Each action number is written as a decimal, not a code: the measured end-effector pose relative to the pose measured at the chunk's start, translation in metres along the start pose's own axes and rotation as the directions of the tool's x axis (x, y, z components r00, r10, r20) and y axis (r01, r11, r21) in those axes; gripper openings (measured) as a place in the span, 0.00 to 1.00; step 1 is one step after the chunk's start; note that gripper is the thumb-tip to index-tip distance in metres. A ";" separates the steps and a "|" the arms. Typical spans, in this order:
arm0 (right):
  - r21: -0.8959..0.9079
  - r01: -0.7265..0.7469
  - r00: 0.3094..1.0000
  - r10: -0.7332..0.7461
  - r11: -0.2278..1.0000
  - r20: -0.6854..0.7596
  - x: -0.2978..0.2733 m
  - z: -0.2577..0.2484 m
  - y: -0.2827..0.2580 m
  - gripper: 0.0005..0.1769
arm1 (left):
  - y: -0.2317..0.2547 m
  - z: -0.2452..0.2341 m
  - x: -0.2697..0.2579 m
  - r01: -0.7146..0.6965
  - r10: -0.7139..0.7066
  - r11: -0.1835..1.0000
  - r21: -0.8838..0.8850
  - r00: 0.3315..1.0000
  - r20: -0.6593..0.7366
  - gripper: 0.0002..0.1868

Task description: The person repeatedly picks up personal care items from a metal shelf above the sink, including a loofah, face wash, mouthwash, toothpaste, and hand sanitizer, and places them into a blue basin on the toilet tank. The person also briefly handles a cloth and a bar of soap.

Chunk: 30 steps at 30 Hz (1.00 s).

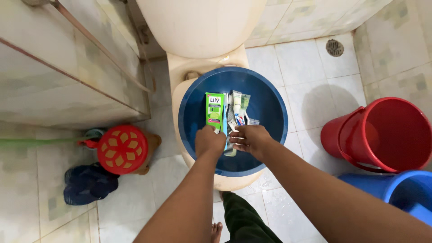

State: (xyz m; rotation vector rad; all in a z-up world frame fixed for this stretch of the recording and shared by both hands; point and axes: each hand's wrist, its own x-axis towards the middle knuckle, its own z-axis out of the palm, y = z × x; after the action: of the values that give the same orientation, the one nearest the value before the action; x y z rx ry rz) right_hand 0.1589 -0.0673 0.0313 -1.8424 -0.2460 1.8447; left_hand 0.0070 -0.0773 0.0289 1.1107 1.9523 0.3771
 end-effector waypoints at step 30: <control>0.110 0.535 0.844 -0.527 0.838 -0.098 -0.330 -0.031 0.075 0.18 | 0.026 -0.112 -0.283 -0.304 0.329 0.810 -0.501 0.944 -0.041 0.18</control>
State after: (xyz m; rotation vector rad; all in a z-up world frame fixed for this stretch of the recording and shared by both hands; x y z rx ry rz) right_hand 0.1529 -0.2954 0.2835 -1.5353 -0.5399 1.3752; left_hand 0.0062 -0.2785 0.2592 1.0752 1.4900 0.9737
